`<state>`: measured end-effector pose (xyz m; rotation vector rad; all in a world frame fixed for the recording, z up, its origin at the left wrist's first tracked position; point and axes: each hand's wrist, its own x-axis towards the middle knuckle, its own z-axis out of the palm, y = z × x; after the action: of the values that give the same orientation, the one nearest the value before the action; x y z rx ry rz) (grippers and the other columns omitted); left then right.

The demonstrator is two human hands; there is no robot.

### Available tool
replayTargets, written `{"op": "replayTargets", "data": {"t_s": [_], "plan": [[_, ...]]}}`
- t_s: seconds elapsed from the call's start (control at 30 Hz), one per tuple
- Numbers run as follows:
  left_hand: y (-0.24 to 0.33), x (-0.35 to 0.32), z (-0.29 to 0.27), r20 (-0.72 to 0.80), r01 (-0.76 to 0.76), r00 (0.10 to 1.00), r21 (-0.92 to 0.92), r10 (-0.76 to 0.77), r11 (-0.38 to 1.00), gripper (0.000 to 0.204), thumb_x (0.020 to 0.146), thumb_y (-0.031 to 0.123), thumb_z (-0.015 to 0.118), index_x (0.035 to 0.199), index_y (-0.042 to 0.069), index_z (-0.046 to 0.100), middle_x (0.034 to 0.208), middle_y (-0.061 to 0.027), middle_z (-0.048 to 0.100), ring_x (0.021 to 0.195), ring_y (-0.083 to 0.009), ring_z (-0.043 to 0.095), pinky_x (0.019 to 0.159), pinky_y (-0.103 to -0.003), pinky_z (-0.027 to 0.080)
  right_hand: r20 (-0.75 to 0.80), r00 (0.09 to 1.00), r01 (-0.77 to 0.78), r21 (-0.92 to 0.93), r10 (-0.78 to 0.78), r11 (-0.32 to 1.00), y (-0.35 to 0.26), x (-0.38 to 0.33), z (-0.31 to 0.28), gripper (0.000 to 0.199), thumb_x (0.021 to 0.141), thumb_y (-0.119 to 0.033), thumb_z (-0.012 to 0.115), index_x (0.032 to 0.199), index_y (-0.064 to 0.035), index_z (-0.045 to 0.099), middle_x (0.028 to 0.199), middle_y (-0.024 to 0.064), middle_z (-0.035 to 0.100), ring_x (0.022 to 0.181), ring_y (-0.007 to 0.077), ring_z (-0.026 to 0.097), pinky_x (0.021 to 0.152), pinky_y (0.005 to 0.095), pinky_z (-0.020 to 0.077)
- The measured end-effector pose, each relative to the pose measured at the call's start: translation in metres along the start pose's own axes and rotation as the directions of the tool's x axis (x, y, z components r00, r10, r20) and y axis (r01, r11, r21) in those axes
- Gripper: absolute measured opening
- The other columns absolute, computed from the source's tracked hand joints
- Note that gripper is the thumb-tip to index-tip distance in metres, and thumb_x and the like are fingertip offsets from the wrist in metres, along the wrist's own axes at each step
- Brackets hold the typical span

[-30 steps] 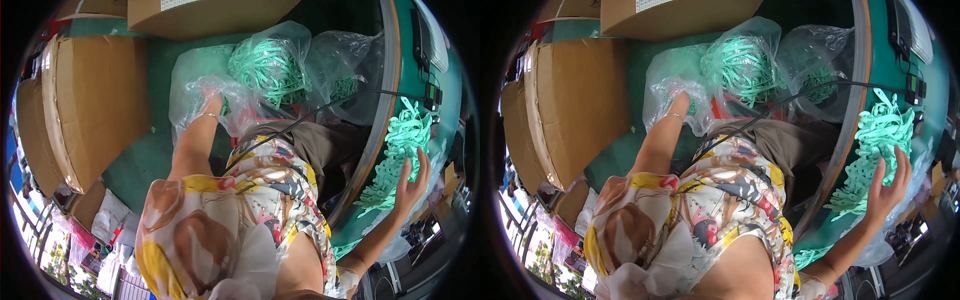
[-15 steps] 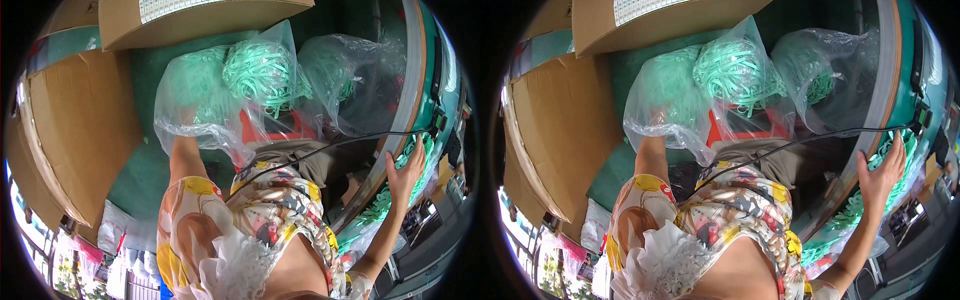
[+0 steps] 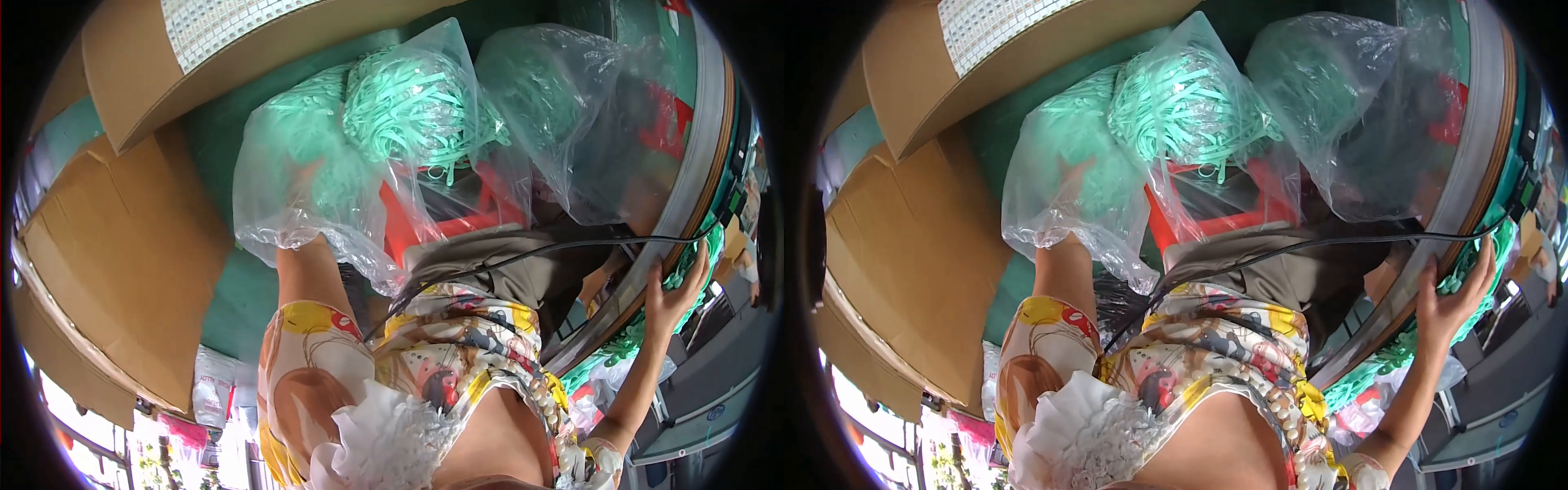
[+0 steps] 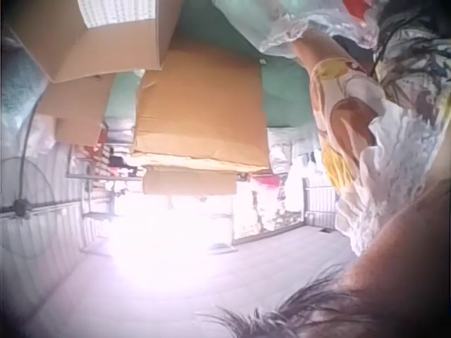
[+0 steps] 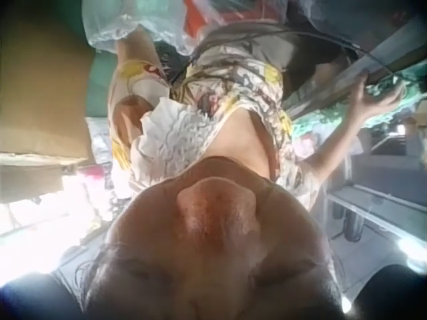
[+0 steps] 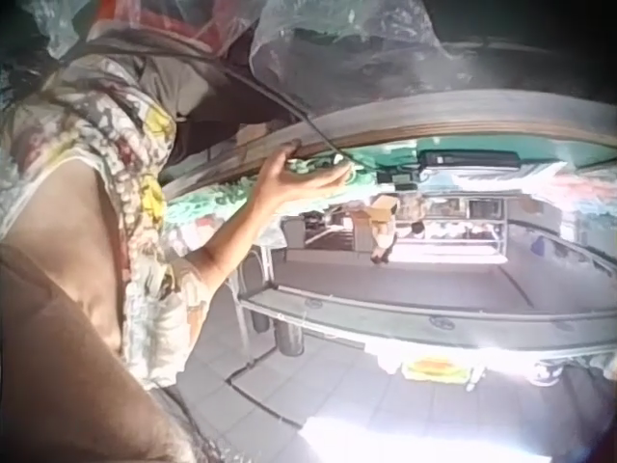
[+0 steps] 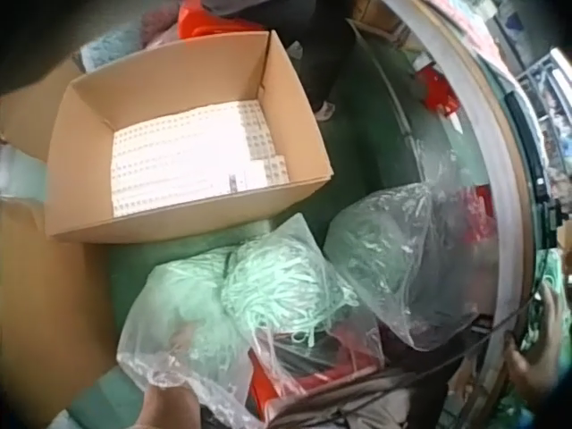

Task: Sorting and grouping green plastic strips at a workstation.

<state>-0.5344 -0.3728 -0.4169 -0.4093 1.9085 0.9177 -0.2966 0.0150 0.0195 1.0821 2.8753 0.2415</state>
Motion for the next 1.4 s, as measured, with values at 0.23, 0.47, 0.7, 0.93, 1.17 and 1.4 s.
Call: {"op": "replayTargets", "data": {"t_s": [0.23,0.47,0.7,0.93,1.17,1.4], "plan": [[0.000,0.017,0.026,0.064,0.002,0.998,0.075,-0.007,0.997,0.032,0.081,0.015,0.058,0.110,0.003,0.055,0.108,-0.0116,0.056,0.099,-0.0247,0.054,0.081,-0.036,0.048,0.030,0.999,-0.024,0.008,0.023,1.000,-0.001,0.000,-0.004,0.068,0.066,-0.010,0.064,0.129,0.0006,0.040,0.123,0.0201,0.044,0.115,0.0362,0.043,0.099,0.0415,0.0304],[-0.014,0.014,0.030,0.078,0.049,0.995,0.151,-0.062,0.987,0.032,0.081,0.015,0.058,0.110,0.003,0.055,0.108,-0.0116,0.056,0.099,-0.0247,0.054,0.081,-0.036,0.048,0.051,0.998,-0.026,-0.018,0.027,1.000,0.001,0.000,-0.005,0.067,0.069,-0.017,0.064,0.128,0.0023,0.040,0.123,0.0209,0.044,0.114,0.0364,0.043,0.098,0.0425,0.0306],[-0.027,0.026,0.058,0.120,0.043,0.991,0.171,-0.064,0.984,0.032,0.081,0.016,0.059,0.110,0.003,0.055,0.108,-0.0115,0.056,0.098,-0.0247,0.054,0.081,-0.036,0.048,0.083,0.996,-0.030,-0.077,0.036,0.997,0.007,-0.004,-0.011,0.071,0.072,-0.028,0.065,0.130,0.0039,0.037,0.125,0.0228,0.041,0.116,0.0371,0.041,0.097,0.0452,0.0295],[-0.045,0.026,0.072,0.155,0.048,0.985,0.205,-0.081,0.978,0.033,0.080,0.016,0.059,0.110,0.003,0.055,0.108,-0.0114,0.056,0.098,-0.0247,0.054,0.081,-0.036,0.048,0.125,0.992,-0.011,-0.091,0.022,0.996,0.004,-0.005,-0.009,0.075,0.074,-0.036,0.063,0.131,0.0038,0.035,0.128,0.0234,0.038,0.117,0.0371,0.039,0.096,0.0475,0.0298],[-0.059,0.014,0.038,0.118,0.072,0.987,0.267,-0.107,0.961,0.033,0.080,0.016,0.059,0.110,0.003,0.055,0.108,-0.0113,0.056,0.098,-0.0247,0.054,0.081,-0.036,0.048,0.113,0.994,0.015,-0.112,-0.002,0.994,0.010,-0.006,-0.012,0.076,0.076,-0.042,0.062,0.133,0.0008,0.034,0.128,0.0224,0.038,0.117,0.0363,0.039,0.094,0.0505,0.0319],[-0.075,0.009,0.041,0.144,0.069,0.983,0.286,-0.114,0.956,0.033,0.080,0.016,0.060,0.110,0.003,0.055,0.107,-0.0112,0.057,0.098,-0.0247,0.055,0.081,-0.037,0.048,0.114,0.993,0.030,-0.124,-0.016,0.992,0.009,-0.006,-0.013,0.073,0.077,-0.038,0.062,0.132,0.0006,0.035,0.129,0.0218,0.038,0.117,0.0361,0.040,0.094,0.0502,0.0321]]}}
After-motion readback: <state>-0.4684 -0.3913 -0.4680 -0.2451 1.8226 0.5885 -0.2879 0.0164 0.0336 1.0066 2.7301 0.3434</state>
